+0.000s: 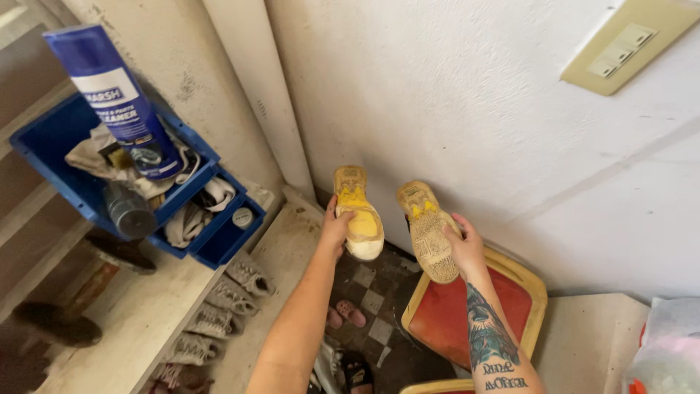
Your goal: The person organizes a shoe rack by removing various pairs of shoes, including sandals, sneakers, and slippers, and placing them on the floor. They then use a broom to sweep the empty shelf before returning the shoes to the rack in a more orderly arrangement.
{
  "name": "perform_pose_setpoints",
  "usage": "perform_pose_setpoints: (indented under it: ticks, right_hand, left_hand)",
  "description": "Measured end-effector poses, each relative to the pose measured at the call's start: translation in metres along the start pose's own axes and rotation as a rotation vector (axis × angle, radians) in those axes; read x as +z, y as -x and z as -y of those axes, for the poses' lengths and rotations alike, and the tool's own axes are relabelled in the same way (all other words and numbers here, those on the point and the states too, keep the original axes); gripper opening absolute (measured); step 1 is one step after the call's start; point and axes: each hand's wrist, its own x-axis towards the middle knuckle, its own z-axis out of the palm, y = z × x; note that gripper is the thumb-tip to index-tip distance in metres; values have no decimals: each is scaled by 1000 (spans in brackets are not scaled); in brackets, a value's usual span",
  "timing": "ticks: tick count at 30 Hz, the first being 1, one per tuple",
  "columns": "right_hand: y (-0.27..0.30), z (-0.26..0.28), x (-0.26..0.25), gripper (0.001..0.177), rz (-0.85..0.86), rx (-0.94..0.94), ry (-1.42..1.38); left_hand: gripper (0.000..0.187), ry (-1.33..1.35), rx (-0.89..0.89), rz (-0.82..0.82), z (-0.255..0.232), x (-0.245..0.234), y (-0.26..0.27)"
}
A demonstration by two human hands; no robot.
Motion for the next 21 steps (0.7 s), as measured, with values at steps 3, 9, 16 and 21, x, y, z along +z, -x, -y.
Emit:
perform_pose_setpoints:
  ticks: [3, 9, 16, 21]
  right_hand:
    - [6, -20, 7, 53, -22, 18, -148]
    - [27, -38, 25, 58, 176, 212, -214]
    - [99, -53, 47, 51, 262, 346, -350]
    - [172, -67, 11, 52, 191, 451, -297]
  left_hand:
    - [81, -10, -10, -13, 10, -21, 21]
    - [75, 59, -162, 35, 9, -63, 64]
    - [77, -113, -304, 166, 2, -93, 143]
    - [69, -101, -518, 256, 32, -97, 202]
